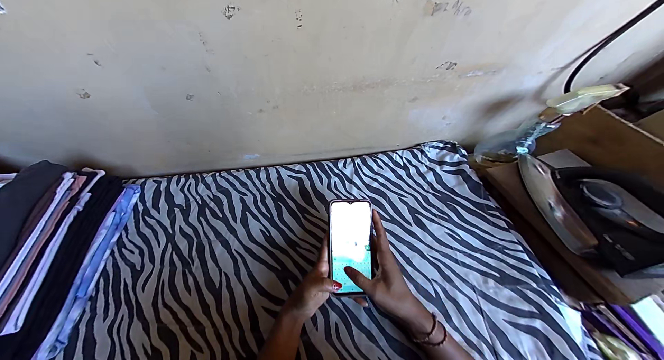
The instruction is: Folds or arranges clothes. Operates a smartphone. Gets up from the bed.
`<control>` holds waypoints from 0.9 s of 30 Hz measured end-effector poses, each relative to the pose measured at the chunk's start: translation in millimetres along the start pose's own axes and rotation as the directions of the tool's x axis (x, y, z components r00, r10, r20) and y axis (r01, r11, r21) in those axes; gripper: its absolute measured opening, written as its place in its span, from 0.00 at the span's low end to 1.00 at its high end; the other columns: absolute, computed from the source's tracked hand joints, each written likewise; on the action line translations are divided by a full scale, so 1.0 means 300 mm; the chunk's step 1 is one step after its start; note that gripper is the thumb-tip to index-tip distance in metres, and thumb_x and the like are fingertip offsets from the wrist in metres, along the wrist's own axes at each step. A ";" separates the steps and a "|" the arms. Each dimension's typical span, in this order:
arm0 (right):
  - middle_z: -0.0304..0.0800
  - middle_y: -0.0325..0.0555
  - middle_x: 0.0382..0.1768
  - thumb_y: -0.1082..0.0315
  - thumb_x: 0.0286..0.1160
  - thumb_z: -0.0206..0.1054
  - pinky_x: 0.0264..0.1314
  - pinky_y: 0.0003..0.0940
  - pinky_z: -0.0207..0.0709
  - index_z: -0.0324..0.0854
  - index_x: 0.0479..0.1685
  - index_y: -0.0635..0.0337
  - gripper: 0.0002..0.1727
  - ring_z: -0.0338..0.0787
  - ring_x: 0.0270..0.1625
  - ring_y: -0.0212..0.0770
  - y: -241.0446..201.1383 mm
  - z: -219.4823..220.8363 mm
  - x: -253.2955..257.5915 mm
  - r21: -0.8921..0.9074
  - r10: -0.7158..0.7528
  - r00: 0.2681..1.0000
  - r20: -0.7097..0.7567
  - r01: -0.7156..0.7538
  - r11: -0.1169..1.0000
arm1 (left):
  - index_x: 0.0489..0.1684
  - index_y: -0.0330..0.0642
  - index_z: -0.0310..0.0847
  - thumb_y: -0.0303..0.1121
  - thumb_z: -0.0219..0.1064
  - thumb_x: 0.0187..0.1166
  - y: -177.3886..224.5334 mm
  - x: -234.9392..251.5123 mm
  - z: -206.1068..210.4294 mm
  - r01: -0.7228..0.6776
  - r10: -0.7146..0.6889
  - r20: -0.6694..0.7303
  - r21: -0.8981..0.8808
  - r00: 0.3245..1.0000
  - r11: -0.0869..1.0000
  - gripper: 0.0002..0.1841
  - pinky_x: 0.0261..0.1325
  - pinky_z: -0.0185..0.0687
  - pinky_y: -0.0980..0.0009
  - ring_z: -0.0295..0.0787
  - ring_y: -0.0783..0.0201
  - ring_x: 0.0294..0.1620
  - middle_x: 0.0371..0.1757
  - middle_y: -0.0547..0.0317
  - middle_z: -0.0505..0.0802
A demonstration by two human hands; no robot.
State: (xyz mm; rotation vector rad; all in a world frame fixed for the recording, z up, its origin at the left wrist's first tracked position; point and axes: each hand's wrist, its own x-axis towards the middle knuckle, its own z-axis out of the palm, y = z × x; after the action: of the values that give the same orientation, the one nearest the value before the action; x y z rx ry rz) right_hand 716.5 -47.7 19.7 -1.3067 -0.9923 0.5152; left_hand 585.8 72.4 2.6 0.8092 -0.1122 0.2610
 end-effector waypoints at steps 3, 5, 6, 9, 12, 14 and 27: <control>0.66 0.57 0.84 0.68 0.61 0.77 0.71 0.26 0.84 0.21 0.94 0.66 0.68 0.84 0.73 0.31 -0.004 -0.009 -0.002 0.058 0.016 0.999 0.038 -0.018 0.998 | 0.90 0.53 0.12 0.29 0.65 0.69 0.000 -0.001 -0.002 0.000 0.000 0.009 -0.009 1.000 1.000 0.57 0.61 0.91 0.56 0.85 0.60 0.73 0.82 0.65 0.76; 0.69 0.56 0.83 0.68 0.65 0.74 0.72 0.31 0.85 0.18 0.95 0.63 0.66 0.86 0.73 0.36 -0.013 -0.019 -0.002 0.153 0.034 0.996 0.082 -0.047 0.987 | 0.90 0.56 0.13 0.29 0.65 0.70 0.003 0.002 0.000 0.011 -0.011 0.006 -0.017 1.000 1.000 0.56 0.57 0.92 0.54 0.87 0.57 0.70 0.79 0.64 0.79; 0.68 0.56 0.84 0.69 0.66 0.73 0.73 0.31 0.85 0.17 0.94 0.62 0.66 0.85 0.74 0.36 -0.013 -0.023 -0.002 0.173 0.025 0.995 0.099 -0.042 0.984 | 0.89 0.55 0.12 0.28 0.64 0.70 0.007 0.003 0.003 0.022 -0.022 -0.008 -0.003 1.000 1.000 0.56 0.55 0.93 0.53 0.88 0.57 0.68 0.78 0.64 0.79; 0.63 0.57 0.86 0.73 0.62 0.70 0.77 0.31 0.82 0.17 0.93 0.66 0.65 0.81 0.78 0.37 -0.010 -0.027 0.000 0.165 -0.024 0.992 0.124 0.003 0.986 | 0.89 0.55 0.13 0.24 0.58 0.75 0.022 0.008 0.032 0.075 -0.066 -0.129 0.065 0.990 0.995 0.51 0.49 0.95 0.55 0.93 0.58 0.60 0.72 0.63 0.84; 0.64 0.58 0.86 0.76 0.59 0.68 0.78 0.31 0.81 0.18 0.93 0.68 0.64 0.81 0.79 0.38 -0.007 -0.028 0.003 0.157 -0.041 0.991 0.128 0.020 0.987 | 0.91 0.56 0.15 0.21 0.52 0.82 0.035 0.017 0.065 0.138 -0.102 -0.260 0.127 0.960 0.982 0.46 0.44 0.97 0.55 0.96 0.55 0.55 0.68 0.57 0.87; 0.65 0.57 0.86 0.76 0.59 0.68 0.77 0.32 0.81 0.17 0.93 0.68 0.64 0.81 0.79 0.37 -0.006 -0.029 0.002 0.162 -0.037 0.991 0.131 0.016 0.987 | 0.91 0.53 0.13 0.21 0.52 0.82 0.031 0.015 0.067 0.135 -0.088 -0.258 0.171 0.962 0.976 0.47 0.44 0.97 0.56 0.95 0.56 0.55 0.70 0.57 0.85; 0.71 0.56 0.82 0.75 0.63 0.67 0.74 0.30 0.83 0.18 0.94 0.66 0.62 0.84 0.75 0.35 -0.009 -0.025 0.001 0.115 0.000 0.995 0.101 -0.012 0.993 | 0.88 0.52 0.11 0.32 0.63 0.77 0.010 0.012 0.032 0.034 -0.017 -0.137 0.119 0.990 0.992 0.53 0.42 0.96 0.56 0.94 0.57 0.57 0.72 0.62 0.84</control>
State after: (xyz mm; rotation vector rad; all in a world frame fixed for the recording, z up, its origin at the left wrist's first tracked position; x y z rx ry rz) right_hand 722.4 -52.3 22.7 -1.1899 -1.0270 0.6396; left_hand 588.5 68.0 12.1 0.9102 0.0427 0.3004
